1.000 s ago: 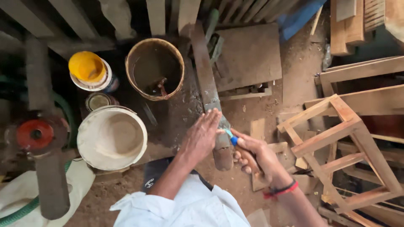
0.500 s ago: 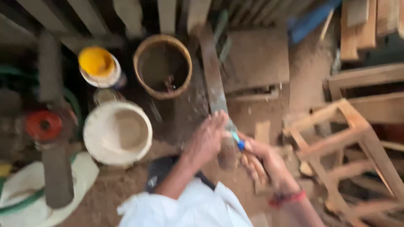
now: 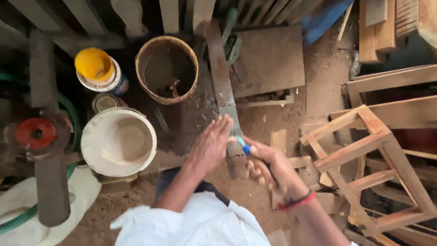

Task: The person applies a grey substance to a metal bar using a spatula. They scrape the spatula across the surface of the bar and dip the tool into a container of liquid.

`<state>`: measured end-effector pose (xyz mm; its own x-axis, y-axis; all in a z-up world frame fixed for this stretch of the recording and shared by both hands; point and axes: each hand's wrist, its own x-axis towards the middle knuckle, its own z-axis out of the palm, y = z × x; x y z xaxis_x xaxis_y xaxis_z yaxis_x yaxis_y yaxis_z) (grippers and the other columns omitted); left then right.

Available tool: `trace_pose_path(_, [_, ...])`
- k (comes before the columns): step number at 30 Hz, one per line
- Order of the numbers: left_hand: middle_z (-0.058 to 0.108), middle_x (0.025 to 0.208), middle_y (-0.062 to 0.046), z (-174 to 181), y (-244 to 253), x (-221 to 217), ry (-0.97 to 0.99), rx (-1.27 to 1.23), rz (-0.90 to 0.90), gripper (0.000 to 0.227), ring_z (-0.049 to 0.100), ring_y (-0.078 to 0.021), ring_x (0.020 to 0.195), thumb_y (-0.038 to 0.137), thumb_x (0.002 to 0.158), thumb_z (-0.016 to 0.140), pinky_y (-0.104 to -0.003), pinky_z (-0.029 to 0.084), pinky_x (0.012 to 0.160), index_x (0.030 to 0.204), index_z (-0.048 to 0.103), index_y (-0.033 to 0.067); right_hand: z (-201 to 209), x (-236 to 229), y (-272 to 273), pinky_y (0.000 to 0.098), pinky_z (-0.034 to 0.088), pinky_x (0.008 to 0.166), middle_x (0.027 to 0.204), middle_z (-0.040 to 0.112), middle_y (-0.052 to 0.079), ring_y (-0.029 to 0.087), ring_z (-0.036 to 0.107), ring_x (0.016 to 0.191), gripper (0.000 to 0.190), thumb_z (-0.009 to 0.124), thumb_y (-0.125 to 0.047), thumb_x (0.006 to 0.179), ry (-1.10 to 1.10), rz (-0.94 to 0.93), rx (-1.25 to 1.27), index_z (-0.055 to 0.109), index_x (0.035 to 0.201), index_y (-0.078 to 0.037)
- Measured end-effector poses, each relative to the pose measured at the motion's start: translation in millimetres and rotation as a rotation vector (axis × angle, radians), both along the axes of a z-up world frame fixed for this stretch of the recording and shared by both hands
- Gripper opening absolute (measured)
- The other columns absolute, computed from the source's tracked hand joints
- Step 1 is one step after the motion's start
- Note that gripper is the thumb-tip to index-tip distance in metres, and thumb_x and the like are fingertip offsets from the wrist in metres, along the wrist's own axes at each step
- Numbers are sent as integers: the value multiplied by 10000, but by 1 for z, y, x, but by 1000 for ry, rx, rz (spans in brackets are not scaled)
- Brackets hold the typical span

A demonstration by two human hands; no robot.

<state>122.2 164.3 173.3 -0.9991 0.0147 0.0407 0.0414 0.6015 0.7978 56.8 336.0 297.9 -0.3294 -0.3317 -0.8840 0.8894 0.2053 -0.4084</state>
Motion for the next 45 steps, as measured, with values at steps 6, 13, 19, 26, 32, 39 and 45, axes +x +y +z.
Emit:
trace_pose_path(6, [502,1485,-291,13,28,38,-27,28,21,549,473,-387,1410,253,1033,528,-477,341,1186,1433,484,-120,26,38,20,246,372,363,674,608,50,114,508,468,555,589,-276,949,-97,19,286,567,1496,-185])
trace_pose_path(13, [522,1495,-286,8,5,15,26,-50,52,520,483,-383,1415,126,970,506,-459,360,1192,1435,502,-109,8,5,8,207,404,400,706,576,19,75,517,508,592,548,-255,970,-108,13,61,500,1555,-180])
trace_pose_path(19, [516,1498,-265,6,22,35,-41,-20,35,529,487,-387,1391,159,976,551,-455,361,1179,1442,488,-82,14,21,17,233,374,358,681,599,33,96,481,464,584,542,-242,939,-121,60,211,525,1521,-201])
trace_pose_path(26, [513,1485,-279,9,15,26,-2,-77,40,522,493,-381,1401,189,998,547,-458,360,1187,1437,490,-87,13,18,15,236,405,398,711,598,26,98,521,514,554,558,-226,965,-98,37,151,554,1516,-165])
trace_pose_path(32, [529,1469,-259,8,10,19,-57,26,84,507,508,-383,1370,242,1009,568,-457,389,1167,1410,514,-63,4,6,17,224,424,412,718,600,25,80,516,513,560,554,-254,971,-69,77,98,536,1524,-172])
trace_pose_path(39, [512,1478,-273,3,16,18,-72,-19,49,530,487,-383,1384,231,999,546,-450,377,1152,1421,495,-85,5,-4,12,209,396,389,721,598,6,63,505,520,567,569,-253,954,-119,71,162,550,1517,-183])
trace_pose_path(45, [501,1499,-259,-6,9,-16,-42,-51,62,529,477,-363,1398,242,1019,529,-438,354,1178,1440,484,-76,-1,-31,3,202,395,397,714,581,18,65,503,521,561,549,-248,958,-59,64,123,540,1513,-168])
